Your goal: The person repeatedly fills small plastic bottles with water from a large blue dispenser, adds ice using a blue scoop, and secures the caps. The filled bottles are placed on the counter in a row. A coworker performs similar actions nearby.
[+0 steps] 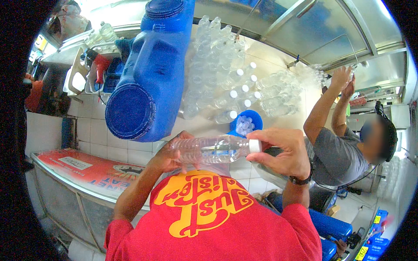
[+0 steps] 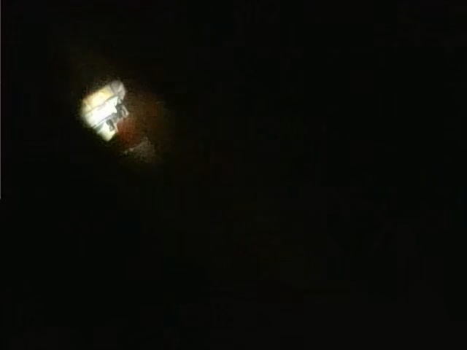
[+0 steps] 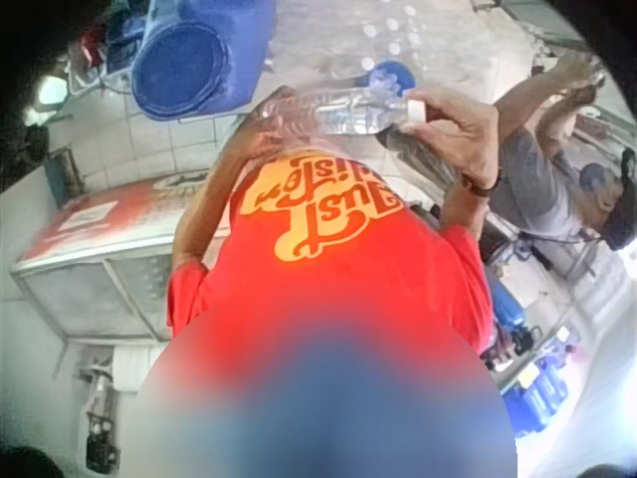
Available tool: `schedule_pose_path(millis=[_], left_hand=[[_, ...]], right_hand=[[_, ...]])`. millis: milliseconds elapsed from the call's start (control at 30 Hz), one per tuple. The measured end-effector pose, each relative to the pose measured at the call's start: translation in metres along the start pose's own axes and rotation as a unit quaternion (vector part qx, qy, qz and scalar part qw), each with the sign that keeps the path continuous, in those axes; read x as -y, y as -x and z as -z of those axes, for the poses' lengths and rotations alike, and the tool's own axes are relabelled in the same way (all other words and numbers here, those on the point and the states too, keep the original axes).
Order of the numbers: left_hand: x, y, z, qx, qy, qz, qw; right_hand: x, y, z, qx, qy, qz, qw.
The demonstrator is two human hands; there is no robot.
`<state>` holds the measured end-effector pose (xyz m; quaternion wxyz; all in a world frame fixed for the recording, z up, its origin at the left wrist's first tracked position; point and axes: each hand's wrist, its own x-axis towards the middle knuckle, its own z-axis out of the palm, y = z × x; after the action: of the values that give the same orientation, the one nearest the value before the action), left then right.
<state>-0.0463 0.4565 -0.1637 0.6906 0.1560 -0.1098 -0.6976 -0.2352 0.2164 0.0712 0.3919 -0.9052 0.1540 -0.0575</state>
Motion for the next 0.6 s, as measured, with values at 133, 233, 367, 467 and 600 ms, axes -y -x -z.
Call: schedule_pose_path(millis=[133, 233, 367, 467, 600], left_hand=[[-0.008, 0.016, -0.012, -0.046, 0.079, 0.044, 0.995], [-0.014, 0.025, -0.021, -0.068, 0.074, 0.039, 0.994], [-0.026, 0.032, -0.021, -0.059, 0.055, 0.031, 0.996], [-0.025, 0.03, -0.02, -0.075, 0.035, 0.036, 0.996], [-0.017, 0.028, -0.025, -0.088, 0.103, 0.073, 0.988]], right_hand=[[-0.01, 0.005, -0.004, -0.004, 0.051, 0.024, 0.998], [-0.015, 0.003, -0.008, -0.002, 0.102, 0.127, 0.987], [-0.02, -0.002, -0.015, 0.036, 0.036, 0.238, 0.97], [-0.026, -0.009, -0.013, 0.018, 0.066, 0.267, 0.961], [-0.023, -0.013, -0.006, 0.034, 0.077, 0.285, 0.955]])
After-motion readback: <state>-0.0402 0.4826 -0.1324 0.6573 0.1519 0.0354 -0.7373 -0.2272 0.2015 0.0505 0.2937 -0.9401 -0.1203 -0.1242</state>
